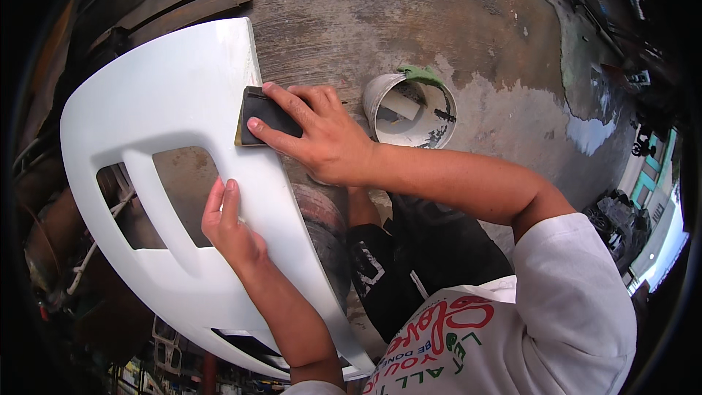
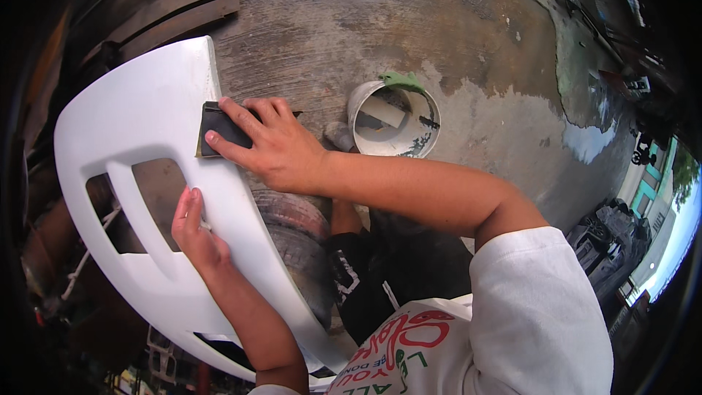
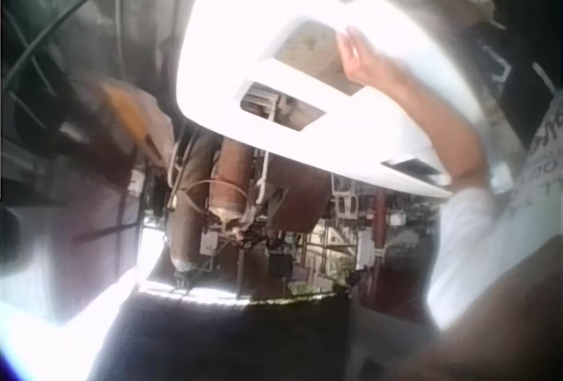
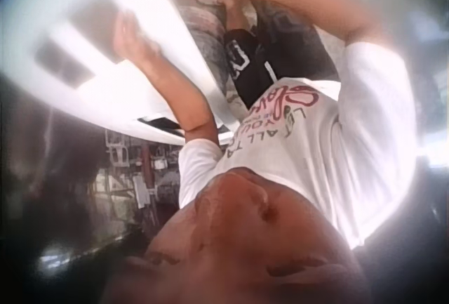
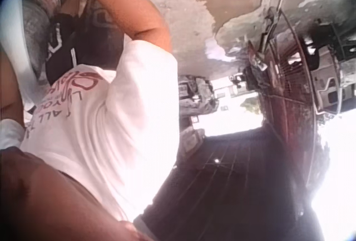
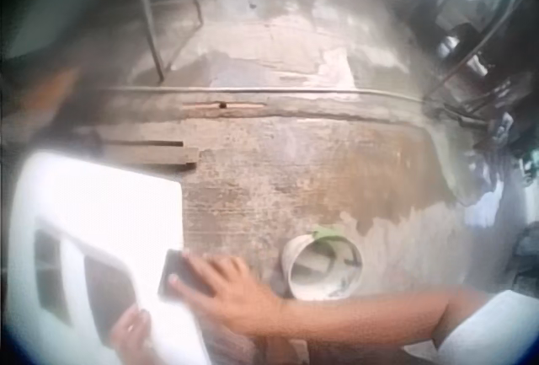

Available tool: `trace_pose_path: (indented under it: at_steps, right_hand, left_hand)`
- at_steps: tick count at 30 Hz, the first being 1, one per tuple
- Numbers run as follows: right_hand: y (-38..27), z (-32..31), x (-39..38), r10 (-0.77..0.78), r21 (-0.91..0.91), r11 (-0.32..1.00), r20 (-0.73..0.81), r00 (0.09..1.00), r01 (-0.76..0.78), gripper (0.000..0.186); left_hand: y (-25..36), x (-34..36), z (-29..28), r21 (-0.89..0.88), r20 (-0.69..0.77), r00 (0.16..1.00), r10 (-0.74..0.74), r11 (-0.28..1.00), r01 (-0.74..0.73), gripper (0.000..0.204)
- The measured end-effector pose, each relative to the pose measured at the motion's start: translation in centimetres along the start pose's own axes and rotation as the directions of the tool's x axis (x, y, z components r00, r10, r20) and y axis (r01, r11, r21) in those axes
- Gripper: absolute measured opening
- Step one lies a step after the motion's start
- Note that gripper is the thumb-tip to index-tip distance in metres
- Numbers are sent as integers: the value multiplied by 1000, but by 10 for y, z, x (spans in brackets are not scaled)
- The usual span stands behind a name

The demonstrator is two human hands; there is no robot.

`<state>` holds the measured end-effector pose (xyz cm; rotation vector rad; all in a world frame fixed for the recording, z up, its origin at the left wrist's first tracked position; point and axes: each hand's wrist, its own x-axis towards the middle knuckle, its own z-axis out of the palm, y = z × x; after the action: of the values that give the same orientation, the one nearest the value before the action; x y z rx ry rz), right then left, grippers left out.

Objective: The person sands a white car bumper with a sanding block, repeatedly dipping it into a bucket of water. The person works on the flat surfaces and edges of the bumper, moving around the part to reach different areas.

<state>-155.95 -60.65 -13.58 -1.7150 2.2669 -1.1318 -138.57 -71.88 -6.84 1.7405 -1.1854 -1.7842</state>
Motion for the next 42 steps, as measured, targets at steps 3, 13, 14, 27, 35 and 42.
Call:
trace_pose_path:
  at_steps: [3, 13, 14, 27, 35, 42]
  right_hand:
    - [39, -2, 26, -57, -95, 994, 33, 998, 60, 55]
    - [60, 3, 54, -21, -124, 992, -70, 997, 12, 49]
    - [60, 7, 71, 119, -150, 979, -117, 986, -136, 46]
    - [12, 1, -1, 38, -72, 997, -20, 999, -39, 49]
    - [26, -5, 17, 84, -100, 991, -25, 996, -86, 49]
    - [53, 1, 46, 137, -145, 978, -106, 985, -151, 55]
  left_hand:
    - [1, -2, 1, 7, 21, 999, 43, 999, -43, 44]
    - [-3, 3, 0, 9, 38, 999, 34, 999, -34, 43]
    - [-2, 6, 2, -6, 46, 999, 27, 1000, -26, 45]
    - [-4, 3, -2, -2, 52, 999, -12, 1000, 12, 43]
    - [-3, 3, -1, -9, 43, 999, 2, 1000, -1, 45]
    - [2, 1, 7, -22, 37, 999, 4, 1000, -3, 51]
